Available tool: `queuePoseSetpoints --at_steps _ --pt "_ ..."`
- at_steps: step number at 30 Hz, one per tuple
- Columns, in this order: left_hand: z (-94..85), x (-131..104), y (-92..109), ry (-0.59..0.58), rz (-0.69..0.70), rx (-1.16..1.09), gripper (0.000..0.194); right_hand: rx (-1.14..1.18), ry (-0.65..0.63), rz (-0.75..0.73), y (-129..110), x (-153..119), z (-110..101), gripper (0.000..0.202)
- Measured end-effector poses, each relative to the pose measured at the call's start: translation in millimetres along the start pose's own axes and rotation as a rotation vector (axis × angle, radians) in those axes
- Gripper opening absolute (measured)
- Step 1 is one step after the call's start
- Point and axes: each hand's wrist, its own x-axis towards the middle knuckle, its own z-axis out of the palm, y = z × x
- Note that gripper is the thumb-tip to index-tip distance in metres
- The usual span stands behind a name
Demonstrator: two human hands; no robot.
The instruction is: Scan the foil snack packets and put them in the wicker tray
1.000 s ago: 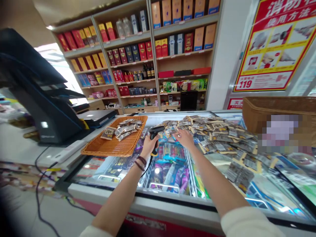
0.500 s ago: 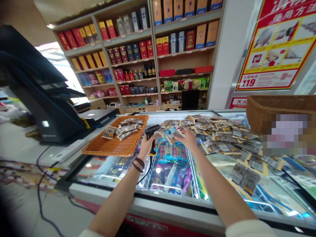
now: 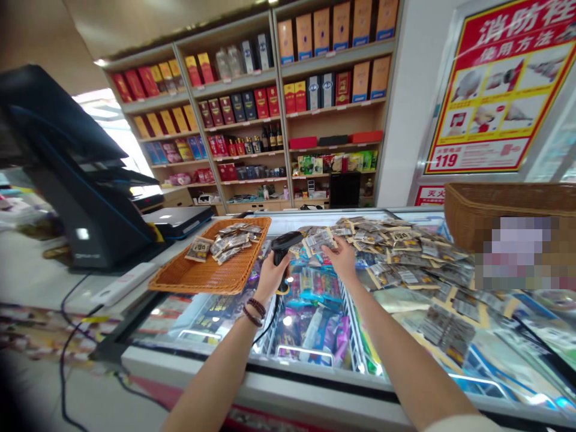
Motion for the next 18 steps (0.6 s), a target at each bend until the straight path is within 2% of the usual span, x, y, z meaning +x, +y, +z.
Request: queuePoseSetpoints --at_steps 5,11,18 --pt "-0.4 -3 5 -0.034 0.014 0.034 0.038 0.081 0.006 -0.033 -7 -8 15 0.068" --pt "3.2 -6 10 -0.086 0.017 0.063 0.032 0.034 0.085 -0.061 -4 -3 10 0.066" --pt "4.6 -5 7 -0.103 0.011 0.073 0.029 0.008 0.105 -0.084 -2 -1 10 0.063"
